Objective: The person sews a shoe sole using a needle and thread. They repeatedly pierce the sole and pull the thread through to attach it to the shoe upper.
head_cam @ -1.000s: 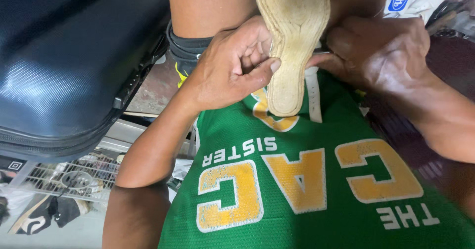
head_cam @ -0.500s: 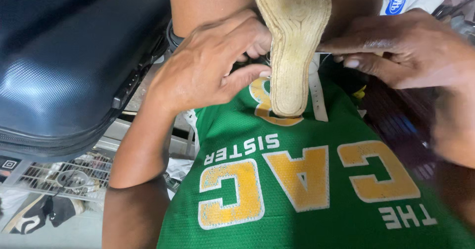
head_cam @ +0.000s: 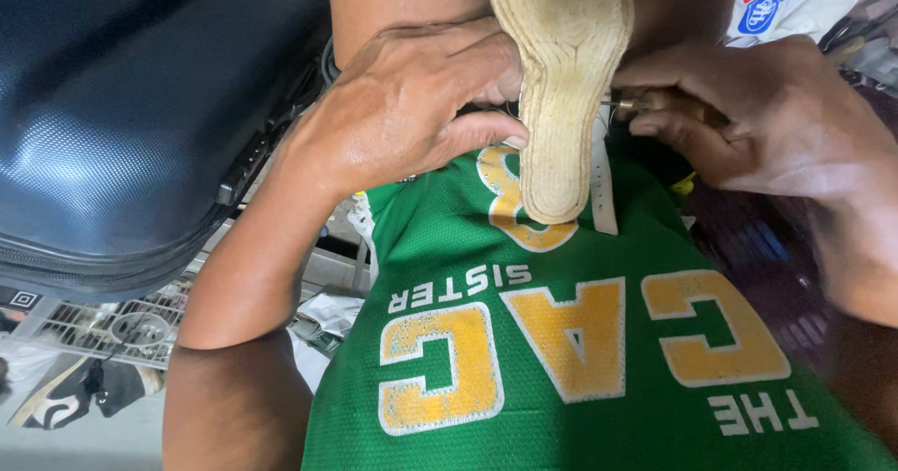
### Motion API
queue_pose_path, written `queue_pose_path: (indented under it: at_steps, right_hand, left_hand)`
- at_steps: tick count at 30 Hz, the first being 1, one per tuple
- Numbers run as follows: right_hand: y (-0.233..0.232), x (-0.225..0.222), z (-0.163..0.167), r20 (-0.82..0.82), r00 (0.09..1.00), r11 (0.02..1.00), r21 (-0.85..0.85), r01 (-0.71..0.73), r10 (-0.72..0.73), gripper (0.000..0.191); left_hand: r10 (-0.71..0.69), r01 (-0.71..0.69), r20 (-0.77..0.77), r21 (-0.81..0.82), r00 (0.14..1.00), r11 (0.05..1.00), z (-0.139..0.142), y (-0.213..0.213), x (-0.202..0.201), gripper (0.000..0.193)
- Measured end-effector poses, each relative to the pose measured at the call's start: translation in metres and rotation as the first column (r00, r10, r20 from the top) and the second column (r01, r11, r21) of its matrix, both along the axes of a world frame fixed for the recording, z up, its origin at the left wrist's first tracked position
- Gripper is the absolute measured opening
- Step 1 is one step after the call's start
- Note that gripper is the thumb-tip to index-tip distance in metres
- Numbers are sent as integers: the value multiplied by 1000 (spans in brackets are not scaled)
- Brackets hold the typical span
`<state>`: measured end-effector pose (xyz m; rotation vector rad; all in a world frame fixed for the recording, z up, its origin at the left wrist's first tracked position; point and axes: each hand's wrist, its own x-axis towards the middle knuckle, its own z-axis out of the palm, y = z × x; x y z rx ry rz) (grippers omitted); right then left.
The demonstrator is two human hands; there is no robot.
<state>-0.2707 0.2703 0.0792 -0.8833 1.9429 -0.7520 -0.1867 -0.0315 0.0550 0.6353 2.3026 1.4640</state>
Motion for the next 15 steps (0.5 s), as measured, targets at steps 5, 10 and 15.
queue_pose_path:
  at_steps: [5, 10, 15]
  right_hand:
    - [3, -1, -5, -2, 1000, 995, -98, -2, 1, 19]
    - [0, -4, -13, 14, 1000, 996, -89, -18, 20, 24]
    - [-5, -5, -13, 32, 999, 992, -120, -35, 39, 25]
  left_hand:
    - [-14, 14, 32, 0, 999, 1000, 0, -1, -1, 37]
    - [-27, 26, 58, 20, 998, 999, -2, -4, -2, 36]
    - [-23, 22, 65, 20, 998, 1000, 1, -2, -3, 37]
